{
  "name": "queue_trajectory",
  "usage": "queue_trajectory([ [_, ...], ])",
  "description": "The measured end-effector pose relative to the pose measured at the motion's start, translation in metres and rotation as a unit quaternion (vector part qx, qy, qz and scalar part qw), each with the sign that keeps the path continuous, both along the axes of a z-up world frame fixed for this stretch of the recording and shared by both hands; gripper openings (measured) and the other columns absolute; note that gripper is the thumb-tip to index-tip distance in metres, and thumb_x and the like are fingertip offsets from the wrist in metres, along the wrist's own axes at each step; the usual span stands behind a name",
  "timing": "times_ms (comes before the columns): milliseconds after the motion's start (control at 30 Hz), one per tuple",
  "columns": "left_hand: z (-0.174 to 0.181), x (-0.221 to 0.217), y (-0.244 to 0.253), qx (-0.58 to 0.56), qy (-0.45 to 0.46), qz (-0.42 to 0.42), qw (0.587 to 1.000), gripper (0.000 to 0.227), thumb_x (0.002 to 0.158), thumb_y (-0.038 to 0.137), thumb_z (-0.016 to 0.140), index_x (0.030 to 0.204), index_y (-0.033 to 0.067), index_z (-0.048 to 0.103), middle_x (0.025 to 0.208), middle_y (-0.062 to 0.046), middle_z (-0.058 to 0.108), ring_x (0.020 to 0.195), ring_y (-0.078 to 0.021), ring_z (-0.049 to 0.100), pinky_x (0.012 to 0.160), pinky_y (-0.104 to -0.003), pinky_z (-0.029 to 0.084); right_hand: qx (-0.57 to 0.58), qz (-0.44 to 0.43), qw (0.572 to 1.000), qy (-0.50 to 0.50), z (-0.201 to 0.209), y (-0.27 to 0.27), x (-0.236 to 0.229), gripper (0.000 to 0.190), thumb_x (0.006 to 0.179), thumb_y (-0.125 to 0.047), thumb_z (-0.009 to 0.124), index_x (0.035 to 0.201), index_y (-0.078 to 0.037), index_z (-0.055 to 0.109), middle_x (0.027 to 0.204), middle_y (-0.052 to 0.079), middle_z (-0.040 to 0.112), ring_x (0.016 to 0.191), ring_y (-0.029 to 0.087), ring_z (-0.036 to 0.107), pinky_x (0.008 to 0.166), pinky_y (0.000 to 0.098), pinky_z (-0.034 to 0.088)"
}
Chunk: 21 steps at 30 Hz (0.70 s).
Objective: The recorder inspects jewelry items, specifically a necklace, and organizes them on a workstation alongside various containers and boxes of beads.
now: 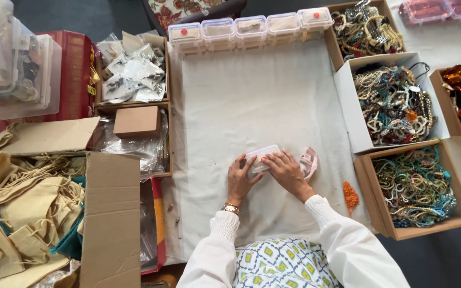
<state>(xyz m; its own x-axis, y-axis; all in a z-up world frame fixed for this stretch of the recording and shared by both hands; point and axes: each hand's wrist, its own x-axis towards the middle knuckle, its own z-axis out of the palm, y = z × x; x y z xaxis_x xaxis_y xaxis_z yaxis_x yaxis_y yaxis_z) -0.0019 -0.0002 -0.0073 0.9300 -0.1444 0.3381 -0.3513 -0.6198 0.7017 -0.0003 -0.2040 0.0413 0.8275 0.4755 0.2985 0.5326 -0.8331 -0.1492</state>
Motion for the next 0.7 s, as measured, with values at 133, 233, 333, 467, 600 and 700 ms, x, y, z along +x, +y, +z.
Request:
queue_trajectory([
  [133, 0.011, -0.003, 0.0, -0.011, 0.003, 0.006, 1.0, 0.068, 0.077, 0.042, 0.089, 0.138, 0.0218, 0.065, 0.14, -0.009, 0.055, 0.119, -0.027, 0.061, 0.102, -0.044, 0.048, -0.006, 0.025, 0.999, -0.027, 0.004, -0.002, -0.001, 0.047, 0.089, -0.021, 0.071, 0.135, -0.015, 0.063, 0.132, 0.005, 0.066, 0.126, 0.025, 0.06, 0.113, 0.0498, 0.04],
  [233, 0.024, -0.004, 0.0, 0.038, -0.113, 0.035, 0.992, 0.067, 0.075, 0.041, 0.086, 0.134, 0.018, 0.064, 0.145, -0.02, 0.051, 0.124, -0.0353, 0.056, 0.1, -0.045, 0.043, -0.034, 0.024, 0.999, -0.035, 0.012, -0.001, -0.001, 0.05, 0.089, -0.018, 0.068, 0.138, -0.014, 0.062, 0.131, 0.006, 0.066, 0.127, 0.025, 0.061, 0.11, 0.047, 0.043],
  [333, 0.013, -0.003, 0.0, 0.117, -0.212, 0.024, 0.97, 0.053, 0.089, 0.032, 0.079, 0.137, 0.0172, 0.062, 0.14, -0.009, 0.059, 0.127, -0.0261, 0.059, 0.111, -0.045, 0.041, -0.08, 0.023, 0.994, -0.067, 0.013, 0.008, 0.0, 0.051, 0.085, -0.016, 0.067, 0.136, -0.014, 0.063, 0.131, 0.005, 0.068, 0.125, 0.023, 0.062, 0.11, 0.0457, 0.043],
  [467, 0.05, 0.007, 0.012, 0.165, -0.18, -0.04, 0.969, 0.048, 0.096, 0.028, 0.071, 0.141, 0.0149, 0.061, 0.128, 0.001, 0.067, 0.121, -0.0145, 0.062, 0.114, -0.042, 0.04, 0.001, -0.004, 1.0, -0.031, 0.026, 0.023, 0.002, 0.043, 0.09, -0.023, 0.07, 0.129, -0.007, 0.061, 0.127, 0.007, 0.068, 0.122, 0.024, 0.062, 0.109, 0.0478, 0.042],
  [600, 0.07, 0.036, 0.034, 0.264, -0.263, -0.085, 0.924, 0.047, 0.098, 0.028, 0.069, 0.143, 0.0151, 0.063, 0.12, 0.002, 0.069, 0.112, -0.0129, 0.064, 0.116, -0.041, 0.039, 0.083, -0.014, 0.996, -0.039, 0.05, 0.027, 0.011, 0.046, 0.092, -0.027, 0.072, 0.132, -0.01, 0.058, 0.125, 0.006, 0.068, 0.121, 0.022, 0.062, 0.114, 0.0476, 0.043],
  [700, 0.087, 0.073, 0.056, 0.198, -0.227, -0.06, 0.952, 0.043, 0.096, 0.03, 0.069, 0.137, 0.016, 0.067, 0.117, 0.001, 0.07, 0.11, -0.0122, 0.066, 0.117, -0.043, 0.038, 0.205, -0.057, 0.97, -0.115, 0.052, 0.019, 0.021, 0.056, 0.09, -0.033, 0.074, 0.134, -0.006, 0.053, 0.134, 0.012, 0.06, 0.127, 0.034, 0.054, 0.11, 0.0473, 0.043],
])
